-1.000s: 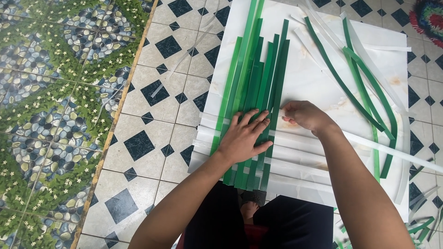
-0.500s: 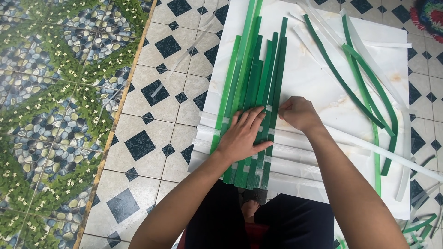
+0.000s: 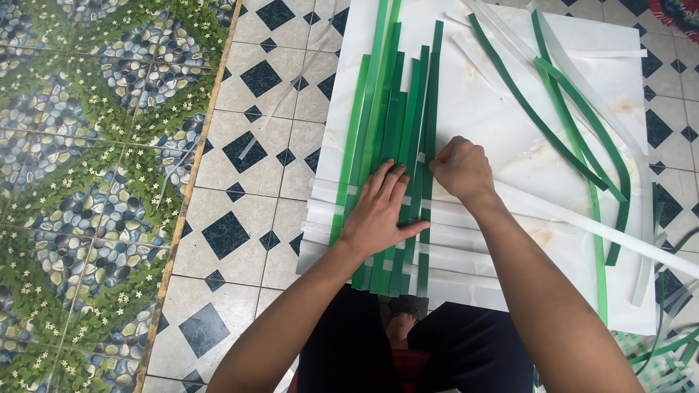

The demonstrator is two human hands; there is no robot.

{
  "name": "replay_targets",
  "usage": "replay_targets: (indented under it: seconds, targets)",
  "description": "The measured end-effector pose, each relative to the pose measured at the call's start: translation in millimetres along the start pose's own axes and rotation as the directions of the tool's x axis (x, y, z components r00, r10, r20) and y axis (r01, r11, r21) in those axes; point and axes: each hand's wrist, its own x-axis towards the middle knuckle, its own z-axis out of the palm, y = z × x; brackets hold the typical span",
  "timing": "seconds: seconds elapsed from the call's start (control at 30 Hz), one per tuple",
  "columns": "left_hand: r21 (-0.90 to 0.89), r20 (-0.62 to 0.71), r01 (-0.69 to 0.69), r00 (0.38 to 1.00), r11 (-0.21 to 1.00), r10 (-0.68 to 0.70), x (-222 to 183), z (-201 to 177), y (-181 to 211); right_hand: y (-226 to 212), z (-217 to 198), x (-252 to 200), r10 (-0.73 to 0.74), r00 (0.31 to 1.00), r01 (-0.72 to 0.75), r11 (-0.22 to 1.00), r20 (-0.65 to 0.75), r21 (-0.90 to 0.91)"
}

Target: Weaving green and white plastic strips together on a board to create a patterned sheet or mat.

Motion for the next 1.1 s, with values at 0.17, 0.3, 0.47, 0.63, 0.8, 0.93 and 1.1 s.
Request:
replay_targets:
  seconds: [0.17,0.3,0.47,0.63,0.8,0.93,1.1]
  targets:
    - [0.021,-0.024,-0.011,1.0,1.0,0.012,-1.2,7.2,-1.5,-5.1,-0.6,-3.4,-0.004,1.0,0.004,1.0,-0.024,0.005]
    - [0.013,-0.04,-0.017,0.999,1.0,0.018,-2.2,12.0,-4.4,-6.3,2.5,-2.0,-0.011,0.999,0.013,0.999,-0.048,0.031]
    - [0.007,-0.047,-0.025,0.999,1.0,0.025,-3.2,8.8,-3.5,-3.7,-0.5,1.8,-0.005,1.0,0.004,1.0,0.026,0.009]
    - [0.019,-0.064,-0.031,0.997,0.999,0.032,-2.4,9.3,-4.0,6.3,2.5,10.0,-0.018,0.997,0.015,0.999,0.081,0.034]
    - [0.003,-0.046,-0.021,0.999,1.0,0.021,-2.1,9.1,-3.5,22.3,6.4,15.0,-0.044,0.987,0.021,0.989,0.157,0.143]
    - [0.006,-0.05,-0.023,0.998,1.0,0.023,-1.7,7.1,-2.5,23.6,8.4,11.2,-0.041,0.991,0.017,0.983,0.128,0.182]
    - [0.046,-0.047,-0.017,0.999,0.999,0.019,-1.8,7.1,-0.6,38.5,25.7,18.2,-0.028,0.996,0.01,0.976,0.082,0.216]
